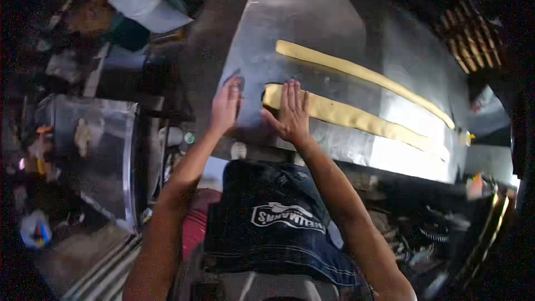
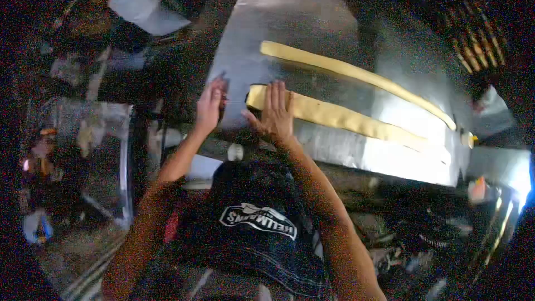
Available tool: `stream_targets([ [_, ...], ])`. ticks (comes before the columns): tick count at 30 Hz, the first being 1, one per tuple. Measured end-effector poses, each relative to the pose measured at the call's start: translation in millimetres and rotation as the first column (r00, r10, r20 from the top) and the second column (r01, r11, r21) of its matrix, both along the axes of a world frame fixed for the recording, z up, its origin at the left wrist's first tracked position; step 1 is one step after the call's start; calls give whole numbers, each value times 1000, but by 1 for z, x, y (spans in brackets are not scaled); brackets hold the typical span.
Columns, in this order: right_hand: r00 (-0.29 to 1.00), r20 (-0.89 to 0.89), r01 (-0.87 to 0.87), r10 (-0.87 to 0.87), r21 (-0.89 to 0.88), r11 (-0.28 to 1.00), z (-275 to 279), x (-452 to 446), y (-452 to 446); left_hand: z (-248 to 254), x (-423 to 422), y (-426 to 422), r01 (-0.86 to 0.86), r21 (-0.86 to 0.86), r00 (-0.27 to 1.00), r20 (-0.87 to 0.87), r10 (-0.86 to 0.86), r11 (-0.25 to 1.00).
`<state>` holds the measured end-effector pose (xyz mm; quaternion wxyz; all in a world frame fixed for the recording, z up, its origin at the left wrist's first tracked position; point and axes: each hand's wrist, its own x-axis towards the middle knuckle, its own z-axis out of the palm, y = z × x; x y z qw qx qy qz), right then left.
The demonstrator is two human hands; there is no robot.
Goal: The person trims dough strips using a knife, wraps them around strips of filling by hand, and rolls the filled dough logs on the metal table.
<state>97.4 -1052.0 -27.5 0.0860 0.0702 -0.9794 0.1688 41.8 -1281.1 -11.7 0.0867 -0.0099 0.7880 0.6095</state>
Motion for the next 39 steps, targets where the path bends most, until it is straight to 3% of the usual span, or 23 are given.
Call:
stream_targets([
  [1, 980, 197, 22, -8, -67, 998, 13, -6, 0, -10, 4, -8, 26, 40, 1000, 12, -26, 999],
  [3, 923, 219, 340, -317, -73, 938, 26, -5, -10, -28, -6, -12, 131, -85, 918, -365, -153, 988],
  [4, 908, 120, 402, -401, 23, 916, 12, 2, -1, -12, 0, -11, 114, -169, 897, -406, -174, 979],
  [7, 919, 219, 325, -328, 50, 944, 1, 15, 19, -15, 0, -10, 218, -138, 933, -260, -248, 966],
  [8, 909, 328, 227, -256, 126, 966, -20, 12, 46, -13, -1, -9, 212, -239, 915, -292, -279, 948],
  [9, 905, 319, 250, -283, 140, 958, -14, 15, 44, -13, -2, -9, 234, -226, 906, -302, -296, 946],
  [11, 778, 280, 564, -563, 87, 821, -6, 22, 45, -19, -3, 0, 210, -314, 897, -315, -310, 926],
  [12, 848, 183, 472, -497, 165, 866, -4, 32, 45, -26, -3, 3, 217, -301, 897, -314, -311, 929],
  [15, 796, 378, 478, -472, 86, 874, -3, 31, 66, -43, 0, -2, 220, -308, 867, -373, -330, 926],
  [17, 744, 312, 429, -591, 455, 780, -11, 33, 78, -37, -5, -1, 215, -302, 884, -344, -317, 929],
  [18, 820, 167, 476, -547, 328, 816, -12, 49, 76, -37, -1, 2, 185, -302, 904, -320, -283, 935],
  [20, 770, 391, 481, -503, 161, 862, -5, 35, 96, -28, -6, 4, 176, -318, 899, -333, -284, 932],
  [24, 729, 241, 602, -641, 221, 768, -6, 69, 125, -24, -3, 5, 187, -352, 904, -304, -301, 917],
  [26, 731, 386, 528, -562, 202, 825, 8, 61, 142, -47, -5, 6, 155, -252, 915, -327, -235, 955],
  [28, 722, 518, 451, -460, 153, 880, 44, 67, 159, -70, -4, 0, 153, -298, 903, -346, -256, 942],
  [30, 720, 293, 499, -629, 412, 762, 0, 87, 173, -68, -10, 4, 111, -294, 895, -386, -225, 949],
  [31, 848, 37, 488, -528, 333, 807, -22, 99, 181, -56, -7, 5, 107, -319, 909, -353, -222, 942],
  [33, 695, 550, 467, -464, 146, 872, 41, 81, 200, -34, -3, 9, 75, -398, 925, -314, -213, 914],
  [34, 692, 602, 355, -398, 197, 914, 75, 88, 208, -37, 2, 7, 65, -378, 928, -317, -195, 923],
  [35, 719, 432, 520, -543, 184, 834, 45, 94, 232, -26, 2, 21, 33, -346, 930, -333, -155, 938],
  [36, 695, 264, 660, -669, 136, 739, 9, 106, 250, -8, 5, 19, 132, -417, 970, -133, -203, 899],
  [37, 825, 83, 535, -559, 203, 820, -12, 122, 265, -6, 9, 25, 121, -427, 974, -124, -190, 896],
  [39, 740, 430, 507, -517, 149, 849, 18, 110, 285, -1, 7, 26, 80, -516, 948, -226, -226, 853],
])
